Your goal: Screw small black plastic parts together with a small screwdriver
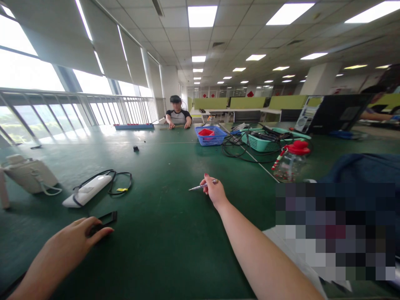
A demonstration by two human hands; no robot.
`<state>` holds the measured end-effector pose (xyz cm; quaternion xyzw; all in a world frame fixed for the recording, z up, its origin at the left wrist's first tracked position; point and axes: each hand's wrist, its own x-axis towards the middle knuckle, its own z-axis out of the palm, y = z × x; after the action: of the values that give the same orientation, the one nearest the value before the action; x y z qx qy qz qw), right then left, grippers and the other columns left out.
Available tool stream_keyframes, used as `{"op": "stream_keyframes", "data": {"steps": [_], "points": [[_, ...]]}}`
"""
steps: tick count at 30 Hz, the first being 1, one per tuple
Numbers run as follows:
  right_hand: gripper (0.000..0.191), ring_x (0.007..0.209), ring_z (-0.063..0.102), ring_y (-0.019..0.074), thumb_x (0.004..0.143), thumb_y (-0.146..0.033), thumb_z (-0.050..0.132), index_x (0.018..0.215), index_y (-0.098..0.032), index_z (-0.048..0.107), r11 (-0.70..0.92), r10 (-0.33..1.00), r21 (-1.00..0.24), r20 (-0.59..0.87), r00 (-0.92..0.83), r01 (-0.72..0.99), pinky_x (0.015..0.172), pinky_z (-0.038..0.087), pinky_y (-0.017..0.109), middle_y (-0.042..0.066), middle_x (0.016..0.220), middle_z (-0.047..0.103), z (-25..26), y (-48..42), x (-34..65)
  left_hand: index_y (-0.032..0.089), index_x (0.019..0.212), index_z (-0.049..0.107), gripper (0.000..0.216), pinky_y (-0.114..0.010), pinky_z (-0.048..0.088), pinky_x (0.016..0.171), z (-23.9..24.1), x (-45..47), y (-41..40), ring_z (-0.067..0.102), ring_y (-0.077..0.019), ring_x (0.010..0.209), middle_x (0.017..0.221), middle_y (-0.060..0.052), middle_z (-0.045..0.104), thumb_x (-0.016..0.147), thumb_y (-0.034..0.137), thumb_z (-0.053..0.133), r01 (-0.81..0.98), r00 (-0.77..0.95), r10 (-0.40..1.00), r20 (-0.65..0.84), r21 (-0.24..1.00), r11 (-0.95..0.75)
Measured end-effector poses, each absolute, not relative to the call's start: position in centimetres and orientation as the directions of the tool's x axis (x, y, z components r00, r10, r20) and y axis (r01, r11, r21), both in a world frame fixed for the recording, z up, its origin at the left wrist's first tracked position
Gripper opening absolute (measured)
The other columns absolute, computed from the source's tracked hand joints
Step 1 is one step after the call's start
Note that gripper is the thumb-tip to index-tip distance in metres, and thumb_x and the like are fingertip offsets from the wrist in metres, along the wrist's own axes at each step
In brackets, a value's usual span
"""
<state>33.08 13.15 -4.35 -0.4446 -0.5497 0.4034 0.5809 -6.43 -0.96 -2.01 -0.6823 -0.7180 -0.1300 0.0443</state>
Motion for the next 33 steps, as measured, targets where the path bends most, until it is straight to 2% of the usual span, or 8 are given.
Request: {"op": "stream_keyframes", "data": {"steps": [6, 10, 14, 17, 19, 23, 28, 33], "points": [[0.052, 0.047, 0.048, 0.0116, 0.086, -0.063, 0.053, 0.063, -0.018, 0.065, 0.267, 0.961, -0.963, 0.268, 0.067, 0.030, 0.048, 0.037, 0.025, 0.000, 0.050, 0.053, -4.3, 13.1, 33.1, 0.022, 0.079, 0.062, 0.046, -0.033, 0.043, 0.061, -1.5, -4.9, -1.4, 0.067, -0.0263, 0.071, 0.077, -0.007, 0.070, 0.080, 0.066, 0.048, 0.989, -0.106, 0.987, 0.124, 0.118, 0.091], [0.053, 0.046, 0.048, 0.0117, 0.085, -0.065, 0.052, 0.062, -0.018, 0.066, 0.273, 0.959, -0.961, 0.276, 0.069, 0.045, 0.047, 0.037, 0.025, 0.000, 0.049, 0.053, -4.2, 13.0, 33.1, 0.022, 0.082, 0.062, 0.045, -0.032, 0.044, 0.058, -0.4, -5.2, -1.0, 0.068, -0.0262, 0.071, 0.074, -0.007, 0.069, 0.092, 0.054, 0.032, 0.985, -0.141, 0.980, 0.142, 0.119, 0.125], [0.053, 0.046, 0.047, 0.0120, 0.084, -0.065, 0.053, 0.062, -0.018, 0.065, 0.273, 0.959, -0.961, 0.275, 0.073, 0.035, 0.047, 0.037, 0.025, 0.000, 0.049, 0.053, -4.1, 12.9, 33.1, 0.021, 0.109, 0.066, 0.045, -0.037, 0.052, 0.075, -0.1, -7.7, 0.9, 0.069, -0.0294, 0.093, 0.105, -0.010, 0.072, 0.092, 0.048, 0.034, 0.981, -0.109, 0.960, 0.259, 0.184, 0.061], [0.053, 0.047, 0.048, 0.0124, 0.083, -0.066, 0.054, 0.062, -0.019, 0.065, 0.264, 0.962, -0.964, 0.265, 0.065, 0.026, 0.046, 0.038, 0.025, 0.000, 0.050, 0.053, -4.0, 12.9, 33.0, 0.020, 0.127, 0.061, 0.053, -0.043, 0.047, 0.099, -1.6, -9.9, 2.6, 0.060, -0.0308, 0.117, 0.131, -0.011, 0.062, 0.085, 0.049, 0.048, 0.965, 0.087, 0.950, 0.299, 0.212, -0.155], [0.053, 0.047, 0.048, 0.0124, 0.083, -0.066, 0.054, 0.062, -0.019, 0.065, 0.262, 0.962, -0.965, 0.263, 0.066, 0.027, 0.046, 0.038, 0.025, 0.000, 0.050, 0.053, -4.0, 12.9, 33.0, 0.020, 0.134, 0.056, 0.061, -0.044, 0.042, 0.106, -2.8, -10.7, 3.3, 0.055, -0.0306, 0.125, 0.138, -0.011, 0.057, 0.082, 0.052, 0.054, 0.945, 0.178, 0.953, 0.245, 0.228, -0.235], [0.053, 0.046, 0.047, 0.0120, 0.084, -0.066, 0.053, 0.062, -0.019, 0.065, 0.262, 0.962, -0.964, 0.264, 0.068, 0.032, 0.047, 0.037, 0.025, 0.000, 0.049, 0.053, -4.1, 12.9, 33.1, 0.022, 0.133, 0.058, 0.055, -0.044, 0.042, 0.107, -4.2, -10.8, 3.7, 0.058, -0.0286, 0.121, 0.132, -0.009, 0.062, 0.084, 0.046, 0.052, 0.940, 0.196, 0.970, 0.146, 0.255, -0.228], [0.052, 0.047, 0.048, 0.0119, 0.085, -0.064, 0.052, 0.063, -0.019, 0.066, 0.267, 0.961, -0.963, 0.269, 0.059, 0.045, 0.048, 0.038, 0.025, 0.000, 0.050, 0.053, -4.3, 13.0, 33.1, 0.020, 0.130, 0.061, 0.050, -0.044, 0.047, 0.102, -3.6, -10.2, 3.4, 0.062, -0.0293, 0.115, 0.125, -0.011, 0.066, 0.085, 0.039, 0.048, 0.942, 0.193, 0.958, 0.213, 0.232, -0.242], [0.052, 0.045, 0.046, 0.0119, 0.082, -0.065, 0.055, 0.061, -0.018, 0.065, 0.272, 0.959, -0.962, 0.272, 0.082, 0.006, 0.045, 0.035, 0.025, -0.001, 0.047, 0.051, -4.4, 13.2, 33.0, 0.026, 0.137, 0.054, 0.048, -0.035, 0.049, 0.101, -2.2, -10.3, 1.9, 0.059, -0.0263, 0.120, 0.137, -0.006, 0.059, 0.091, 0.036, 0.043, 0.895, 0.267, 0.922, 0.280, 0.284, -0.345]]}}
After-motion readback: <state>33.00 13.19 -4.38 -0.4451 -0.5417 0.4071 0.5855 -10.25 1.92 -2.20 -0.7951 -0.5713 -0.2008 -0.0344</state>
